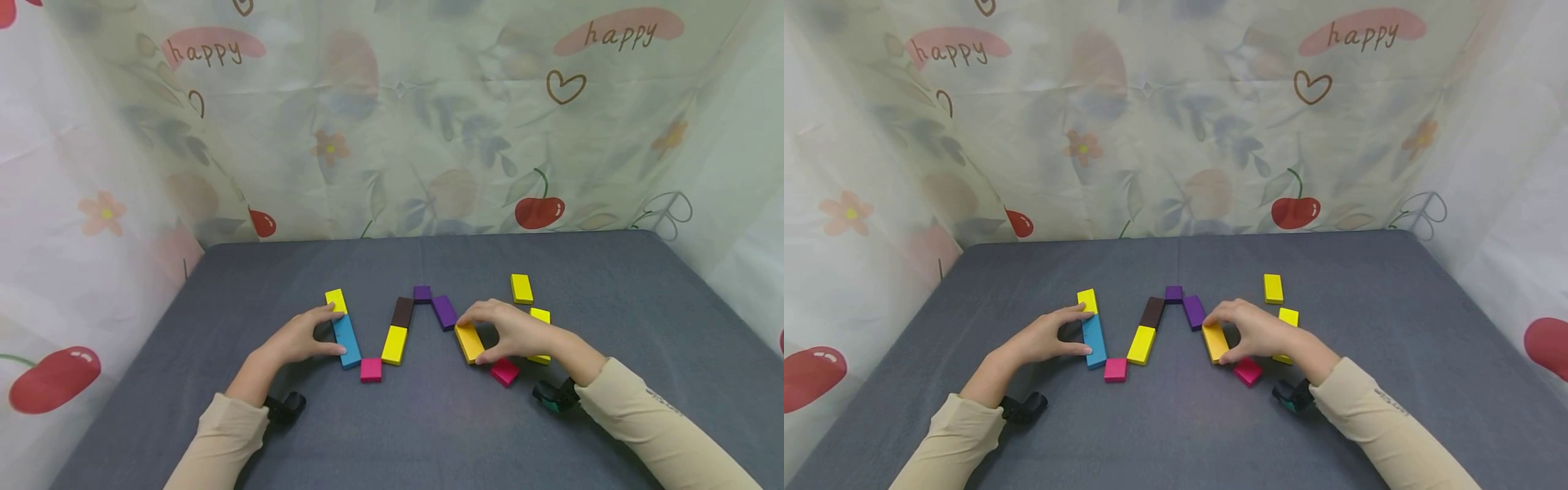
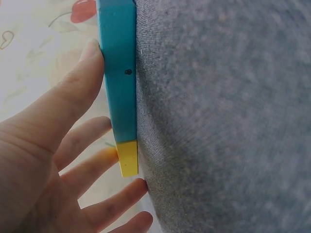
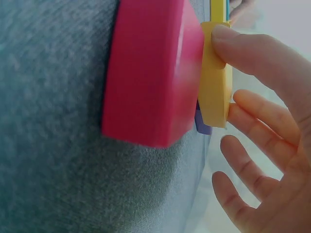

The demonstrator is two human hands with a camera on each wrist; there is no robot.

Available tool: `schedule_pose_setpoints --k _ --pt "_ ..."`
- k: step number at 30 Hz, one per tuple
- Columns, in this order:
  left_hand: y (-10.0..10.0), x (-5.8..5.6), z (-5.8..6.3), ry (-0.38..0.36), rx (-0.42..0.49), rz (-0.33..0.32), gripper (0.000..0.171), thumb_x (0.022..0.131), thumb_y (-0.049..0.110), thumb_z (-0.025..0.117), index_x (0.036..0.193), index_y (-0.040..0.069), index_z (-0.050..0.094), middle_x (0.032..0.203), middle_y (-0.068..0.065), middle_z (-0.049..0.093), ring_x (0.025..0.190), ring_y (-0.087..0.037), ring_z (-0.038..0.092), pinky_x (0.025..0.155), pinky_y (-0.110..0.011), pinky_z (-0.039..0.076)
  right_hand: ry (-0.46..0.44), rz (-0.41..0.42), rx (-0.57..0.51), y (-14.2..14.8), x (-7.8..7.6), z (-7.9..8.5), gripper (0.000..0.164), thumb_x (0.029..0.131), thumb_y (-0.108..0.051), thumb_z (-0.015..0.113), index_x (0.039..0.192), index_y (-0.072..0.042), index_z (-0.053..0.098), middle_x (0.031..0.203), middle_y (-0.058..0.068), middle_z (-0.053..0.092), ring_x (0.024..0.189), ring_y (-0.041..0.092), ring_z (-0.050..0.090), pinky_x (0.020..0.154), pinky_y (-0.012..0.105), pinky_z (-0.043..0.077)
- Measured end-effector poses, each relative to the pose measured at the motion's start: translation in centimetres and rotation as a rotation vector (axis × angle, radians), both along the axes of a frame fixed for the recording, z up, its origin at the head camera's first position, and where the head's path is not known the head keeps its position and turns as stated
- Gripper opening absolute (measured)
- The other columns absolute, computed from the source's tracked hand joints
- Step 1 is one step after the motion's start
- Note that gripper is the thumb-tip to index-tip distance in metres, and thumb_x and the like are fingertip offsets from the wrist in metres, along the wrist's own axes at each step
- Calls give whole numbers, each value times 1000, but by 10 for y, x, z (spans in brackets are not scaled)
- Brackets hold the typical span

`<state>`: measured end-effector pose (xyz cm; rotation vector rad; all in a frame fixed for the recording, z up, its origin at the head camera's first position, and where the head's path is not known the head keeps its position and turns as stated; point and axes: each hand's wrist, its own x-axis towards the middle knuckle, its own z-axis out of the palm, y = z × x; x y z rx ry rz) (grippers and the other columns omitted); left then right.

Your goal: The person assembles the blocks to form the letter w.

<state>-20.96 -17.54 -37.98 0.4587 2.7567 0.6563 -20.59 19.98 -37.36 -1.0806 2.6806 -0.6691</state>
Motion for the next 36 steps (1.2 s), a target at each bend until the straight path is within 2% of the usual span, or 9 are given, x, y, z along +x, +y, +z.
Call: schedule_pose_setpoints --k 12,36 --pt "0 0 -2 -1 6 9 71 77 37 75 137 9 47 150 -18 34 137 -38 32 108 -55 34 -26 20 6 -5 -2 -2 51 75 -29 77 121 -14 60 122 -2 61 111 18 52 96 43 44" --pt "1 -1 -1 -8 -4 16 72 77 37 75 137 10 47 150 -17 33 138 -38 31 108 -55 33 -8 64 11 -10 -7 -7 52 75 -27 78 121 -11 60 121 1 62 111 20 54 96 43 43"
